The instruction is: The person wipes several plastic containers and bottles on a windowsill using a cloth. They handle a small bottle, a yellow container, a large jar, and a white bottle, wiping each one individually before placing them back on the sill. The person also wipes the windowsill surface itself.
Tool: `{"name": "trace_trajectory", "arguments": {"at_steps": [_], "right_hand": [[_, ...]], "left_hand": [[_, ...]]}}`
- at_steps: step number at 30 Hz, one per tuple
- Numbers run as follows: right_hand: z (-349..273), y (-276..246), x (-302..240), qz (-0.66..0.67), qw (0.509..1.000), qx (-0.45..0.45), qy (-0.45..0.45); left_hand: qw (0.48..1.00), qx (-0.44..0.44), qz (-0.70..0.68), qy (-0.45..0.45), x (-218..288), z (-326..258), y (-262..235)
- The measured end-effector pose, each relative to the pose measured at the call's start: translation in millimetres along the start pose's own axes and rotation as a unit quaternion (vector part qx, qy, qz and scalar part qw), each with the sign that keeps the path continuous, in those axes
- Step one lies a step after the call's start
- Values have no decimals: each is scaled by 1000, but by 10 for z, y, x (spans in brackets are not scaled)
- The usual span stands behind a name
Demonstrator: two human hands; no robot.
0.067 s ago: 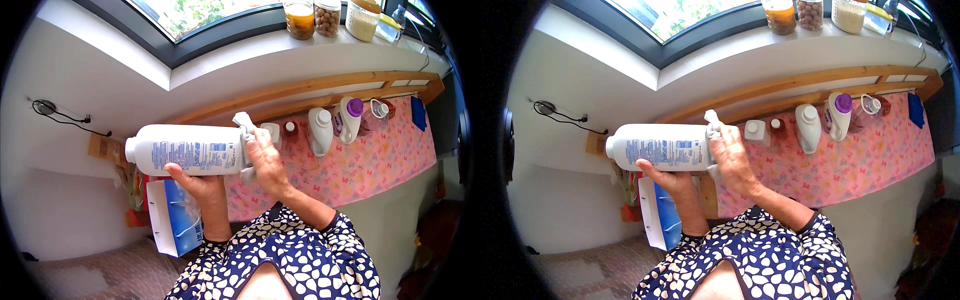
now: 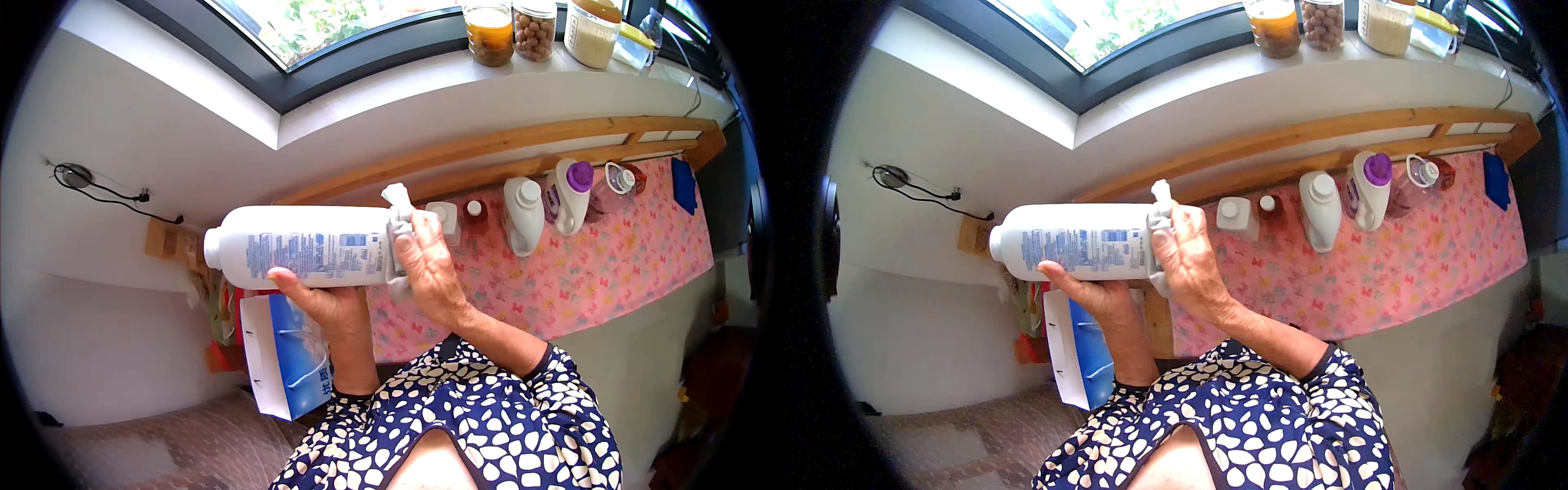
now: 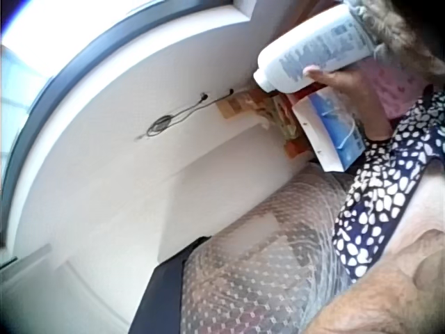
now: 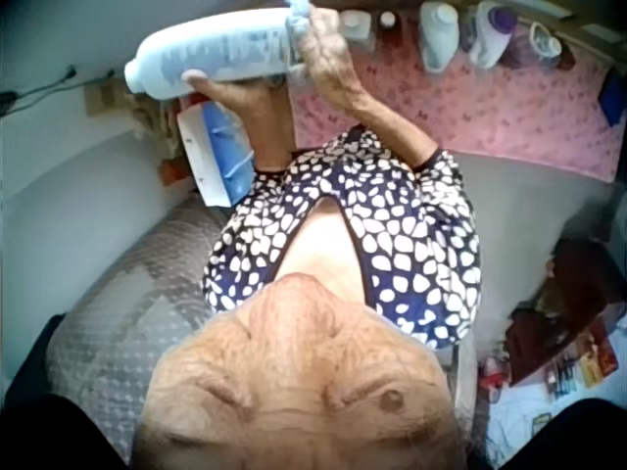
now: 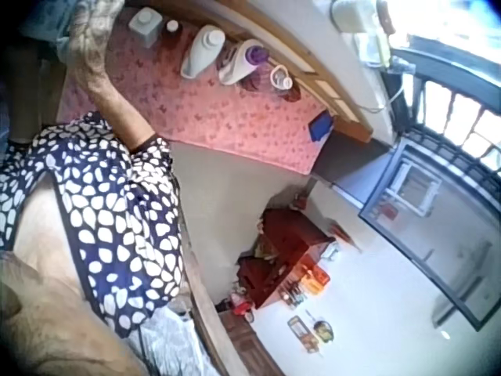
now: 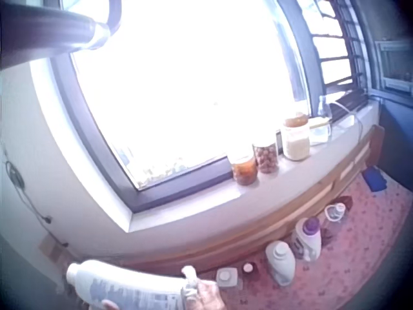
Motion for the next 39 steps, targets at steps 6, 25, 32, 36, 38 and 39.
{"name": "trace_trajectory", "arguments": {"at_steps": [6, 25, 32, 36, 38, 39], "right_hand": [[-283, 219, -37, 42, 987, -156, 15], [-372, 9, -55, 52, 970, -235, -25], [-5, -117, -537, -148, 939, -159, -268], [116, 87, -647, -196, 912, -192, -306], [223, 72, -593, -139, 935, -183, -269], [255, 48, -446, -105, 956, -162, -221]], "left_hand": [[999, 39, 3, 13, 134, 25, 13], [997, 5, -76, 32, 197, 93, -46], [993, -92, -41, -65, -207, 168, -375], [983, -151, -22, -98, -341, 49, -211], [980, -154, -81, -95, -385, 67, -348], [980, -154, -79, -94, -387, 75, -394]]}}
Point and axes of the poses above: each hand's wrist, its own z-axis towards the middle knuckle, its own y-axis out of the palm, x = y × z, the point moved 7 cm from there along z, towards the middle knuckle, and after that the axes turned 15 degrees about -y, right-handed, at the moved point
